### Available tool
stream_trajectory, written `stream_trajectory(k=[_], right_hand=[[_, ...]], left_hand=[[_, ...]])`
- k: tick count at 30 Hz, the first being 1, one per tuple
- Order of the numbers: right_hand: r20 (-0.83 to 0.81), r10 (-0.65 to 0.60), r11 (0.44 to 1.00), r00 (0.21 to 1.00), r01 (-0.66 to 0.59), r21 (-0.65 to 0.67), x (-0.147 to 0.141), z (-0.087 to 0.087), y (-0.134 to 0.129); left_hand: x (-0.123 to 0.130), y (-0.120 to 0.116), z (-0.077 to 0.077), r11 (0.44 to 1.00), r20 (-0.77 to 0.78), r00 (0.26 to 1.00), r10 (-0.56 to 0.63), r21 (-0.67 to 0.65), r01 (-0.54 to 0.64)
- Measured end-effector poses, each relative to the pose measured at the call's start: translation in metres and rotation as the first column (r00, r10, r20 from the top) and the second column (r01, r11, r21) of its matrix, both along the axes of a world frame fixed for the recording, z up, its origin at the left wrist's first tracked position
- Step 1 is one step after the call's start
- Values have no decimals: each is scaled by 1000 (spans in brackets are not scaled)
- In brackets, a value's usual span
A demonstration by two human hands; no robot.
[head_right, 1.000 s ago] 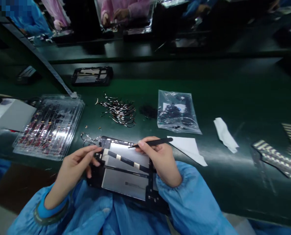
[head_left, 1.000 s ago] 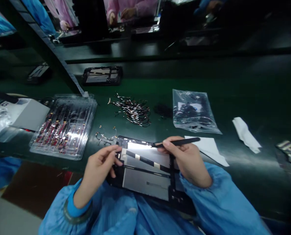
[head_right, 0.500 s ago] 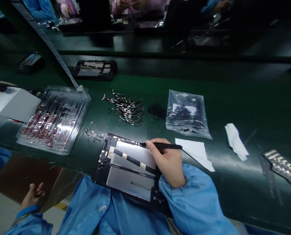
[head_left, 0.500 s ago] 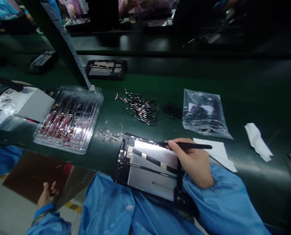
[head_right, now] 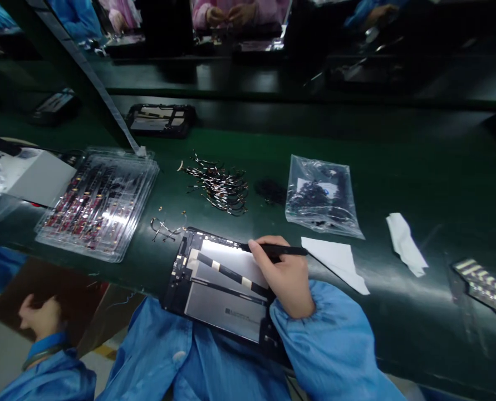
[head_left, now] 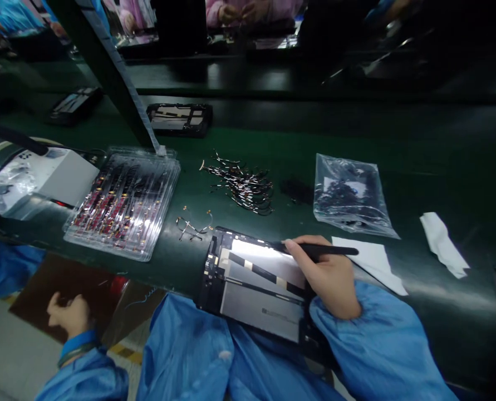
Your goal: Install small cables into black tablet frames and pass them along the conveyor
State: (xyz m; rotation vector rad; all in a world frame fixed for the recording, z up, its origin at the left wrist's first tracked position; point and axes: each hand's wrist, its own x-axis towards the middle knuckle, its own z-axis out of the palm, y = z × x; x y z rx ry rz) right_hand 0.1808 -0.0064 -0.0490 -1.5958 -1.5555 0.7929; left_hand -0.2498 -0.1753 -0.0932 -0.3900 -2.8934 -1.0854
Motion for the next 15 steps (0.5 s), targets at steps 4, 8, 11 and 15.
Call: stream_trajectory(k=[4, 8, 11, 15], right_hand=[[-82, -99, 991, 992, 91, -94, -1, 5, 1], [-84, -129, 979, 988, 113, -170, -3, 16, 3], [-54, -164, 961, 985, 147, -235, -2, 20, 5], [-10, -186, 944, 982, 176, -278, 1, 18, 7]], left_hand=[[11, 22, 24, 991, -169, 984, 57, 128, -35], [32, 45, 46, 970, -269, 952, -144, 152, 189], [49, 68, 57, 925, -360, 880, -310, 101, 367], [65, 106, 68, 820, -359, 738, -571, -204, 535]])
